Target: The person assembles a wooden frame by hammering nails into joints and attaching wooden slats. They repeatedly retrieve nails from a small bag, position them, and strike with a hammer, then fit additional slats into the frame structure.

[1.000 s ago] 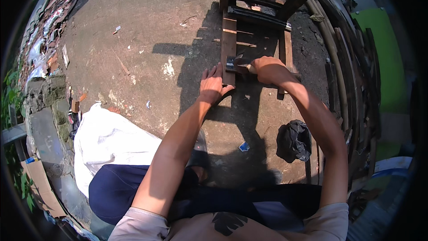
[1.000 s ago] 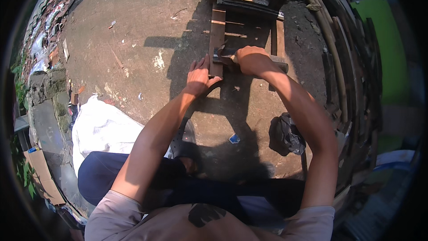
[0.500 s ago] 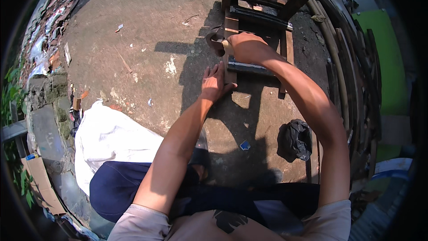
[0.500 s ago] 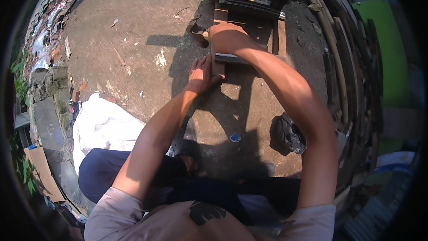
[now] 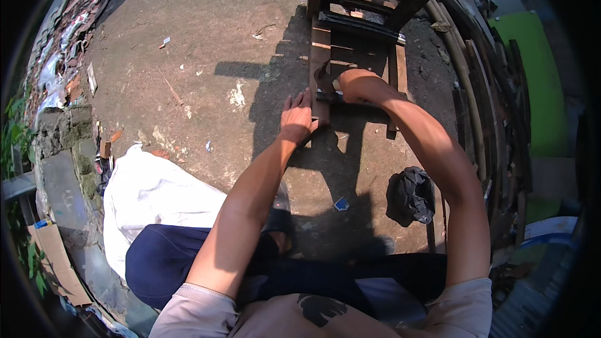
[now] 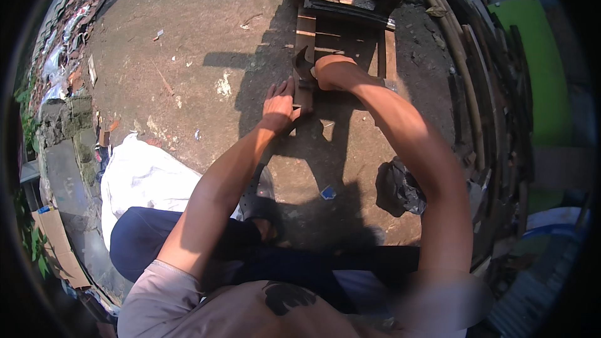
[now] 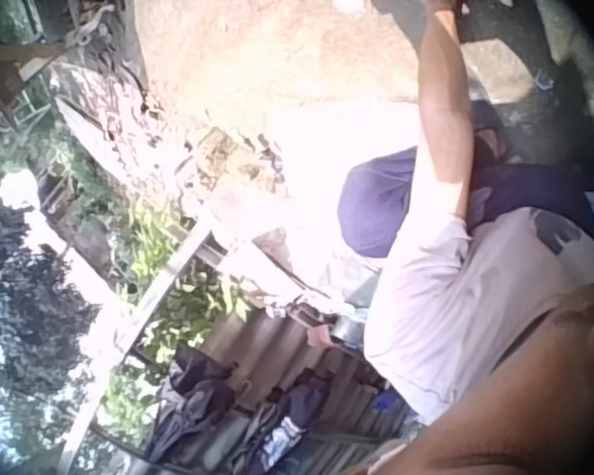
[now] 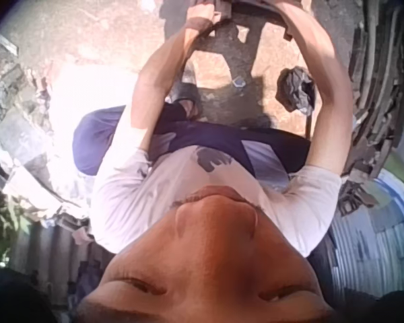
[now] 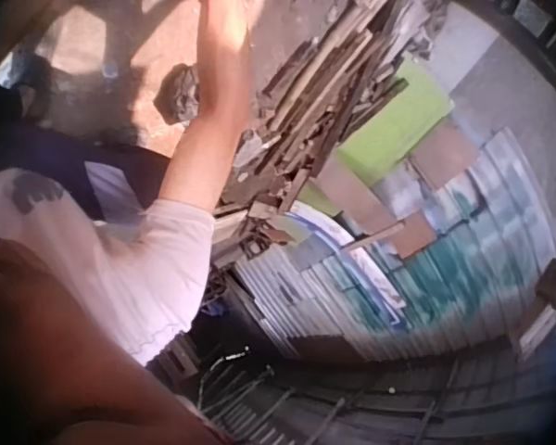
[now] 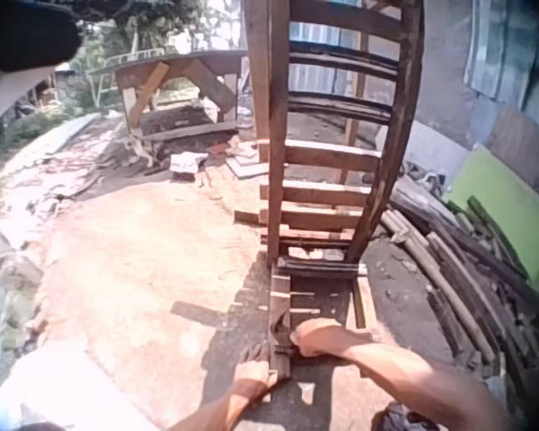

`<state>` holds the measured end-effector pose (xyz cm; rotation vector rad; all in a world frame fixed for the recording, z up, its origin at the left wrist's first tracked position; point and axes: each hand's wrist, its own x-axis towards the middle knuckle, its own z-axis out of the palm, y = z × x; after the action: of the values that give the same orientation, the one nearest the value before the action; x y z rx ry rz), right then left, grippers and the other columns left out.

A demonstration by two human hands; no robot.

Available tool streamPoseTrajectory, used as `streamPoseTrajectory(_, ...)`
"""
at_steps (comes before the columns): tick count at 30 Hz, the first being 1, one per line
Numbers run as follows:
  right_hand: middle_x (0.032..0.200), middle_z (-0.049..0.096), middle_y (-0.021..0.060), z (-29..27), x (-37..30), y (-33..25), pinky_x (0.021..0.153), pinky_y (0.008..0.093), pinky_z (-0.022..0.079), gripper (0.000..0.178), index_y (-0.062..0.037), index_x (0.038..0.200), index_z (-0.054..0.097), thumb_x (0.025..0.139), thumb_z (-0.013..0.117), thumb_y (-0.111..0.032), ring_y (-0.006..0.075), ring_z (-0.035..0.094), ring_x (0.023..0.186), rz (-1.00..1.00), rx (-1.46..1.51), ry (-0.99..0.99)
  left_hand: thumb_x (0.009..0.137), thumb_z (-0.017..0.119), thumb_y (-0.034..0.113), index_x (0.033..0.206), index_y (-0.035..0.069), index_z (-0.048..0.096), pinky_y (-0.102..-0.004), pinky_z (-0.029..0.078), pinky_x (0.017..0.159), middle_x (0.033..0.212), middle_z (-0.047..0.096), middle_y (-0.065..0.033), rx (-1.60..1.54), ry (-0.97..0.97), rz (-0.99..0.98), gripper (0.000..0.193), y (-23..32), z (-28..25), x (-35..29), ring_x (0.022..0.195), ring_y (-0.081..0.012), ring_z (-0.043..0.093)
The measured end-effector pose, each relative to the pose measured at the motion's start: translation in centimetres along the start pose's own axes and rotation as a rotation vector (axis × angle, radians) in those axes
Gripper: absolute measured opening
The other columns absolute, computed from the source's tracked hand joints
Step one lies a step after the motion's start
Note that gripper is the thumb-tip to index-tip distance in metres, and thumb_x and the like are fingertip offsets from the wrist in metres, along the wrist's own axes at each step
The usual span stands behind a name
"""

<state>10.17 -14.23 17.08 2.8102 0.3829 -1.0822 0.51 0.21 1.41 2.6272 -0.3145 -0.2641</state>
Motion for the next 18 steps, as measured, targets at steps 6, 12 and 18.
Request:
streamPoseTrajectory(6, 0.091, 0.07, 0.0215, 4.1, -1.6, 3.1, 0.066, 0.0414, 0.058, 0.024, 0.0065, 0.095, 0.068, 0.076, 0.057, -0.003, 0.0304, 0.071, 0.079, 0.131, 0.246, -0.066, 0.075, 0.067, 0.065, 0.145, -0.006, 0.028, -0.0445, 0.022, 0.116, 0.144, 0.044, -0.0206, -0.054, 0.084, -0.008, 0.107, -0.5, 0.4, 0.0, 0.137, -0.0291, 0.039)
streamPoseTrajectory(12, 0.095, 0.068, 0.0244, 0.5, -1.9, 2.1, 0.078, 0.0417, 0.055, 0.025, 0.0019, 0.099, 0.064, 0.075, 0.058, -0.005, 0.0352, 0.068, 0.091, -0.009, 0.315, 0.412, 0.078, 0.067, 0.06, 0.143, -0.008, 0.033, -0.0451, 0.021, 0.117, 0.147, 0.041, -0.0196, -0.008, 0.014, -0.003, 0.1, -0.4, 0.6, -0.1, 0.138, -0.0274, 0.037)
streamPoseTrajectory(18, 0.095, 0.069, 0.0228, -2.4, -1.9, -0.4, 0.078, 0.0435, 0.056, 0.024, 0.0014, 0.099, 0.069, 0.078, 0.059, -0.007, 0.0339, 0.069, 0.091, 0.032, -0.137, -0.128, 0.078, 0.069, 0.057, 0.143, -0.009, 0.031, -0.0436, 0.021, 0.117, 0.146, 0.041, -0.021, -0.036, 0.01, -0.029, 0.1, -0.4, 0.3, 0.0, 0.137, -0.0277, 0.038)
